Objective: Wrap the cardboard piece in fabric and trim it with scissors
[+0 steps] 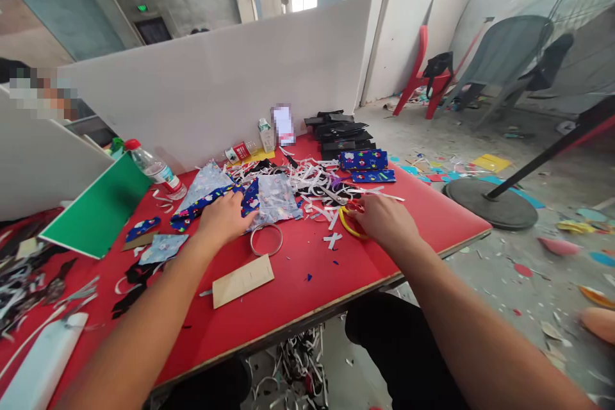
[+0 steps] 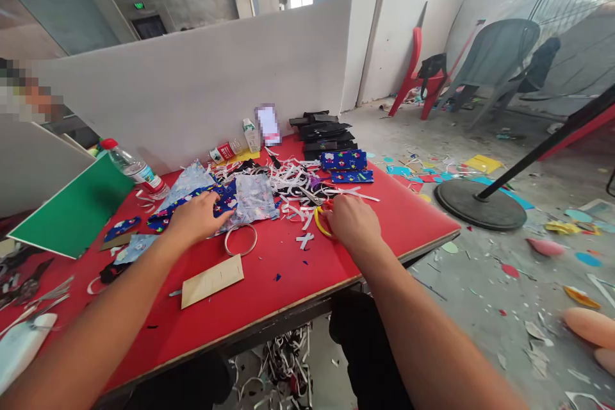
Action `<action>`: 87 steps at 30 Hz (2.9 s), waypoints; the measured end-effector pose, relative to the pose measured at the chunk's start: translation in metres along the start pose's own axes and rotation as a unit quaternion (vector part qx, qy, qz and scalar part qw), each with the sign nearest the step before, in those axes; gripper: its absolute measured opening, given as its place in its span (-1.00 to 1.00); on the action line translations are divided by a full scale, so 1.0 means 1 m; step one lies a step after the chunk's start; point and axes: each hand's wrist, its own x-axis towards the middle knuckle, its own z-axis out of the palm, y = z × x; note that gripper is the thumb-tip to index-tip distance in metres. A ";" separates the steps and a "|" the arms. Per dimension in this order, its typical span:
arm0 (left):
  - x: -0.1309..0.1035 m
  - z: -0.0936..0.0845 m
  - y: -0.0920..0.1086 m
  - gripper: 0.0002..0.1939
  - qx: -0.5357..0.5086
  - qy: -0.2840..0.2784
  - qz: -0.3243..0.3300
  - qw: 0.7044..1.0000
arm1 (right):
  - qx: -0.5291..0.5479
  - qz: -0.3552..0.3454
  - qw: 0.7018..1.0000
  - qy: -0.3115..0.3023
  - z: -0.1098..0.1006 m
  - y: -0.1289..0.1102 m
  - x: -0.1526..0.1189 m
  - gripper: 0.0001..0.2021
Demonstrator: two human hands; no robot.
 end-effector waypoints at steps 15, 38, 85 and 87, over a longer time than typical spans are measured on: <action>-0.005 -0.011 -0.025 -0.72 -0.437 0.180 -0.183 0.862 | 0.150 -0.426 0.887 -0.095 0.080 -0.130 -0.042 -0.67; -0.218 -0.030 0.075 -0.55 -0.368 -0.260 0.012 0.893 | 0.322 -0.105 0.941 0.002 0.025 -0.069 -0.009 -0.49; -0.138 0.029 -0.053 0.27 -0.118 -0.085 0.001 0.989 | 0.261 -0.482 0.831 -0.093 0.092 -0.127 -0.011 -0.76; -0.140 0.029 -0.054 0.26 -0.098 -0.062 0.007 0.993 | 0.260 -0.481 0.832 -0.095 0.093 -0.127 -0.011 -0.76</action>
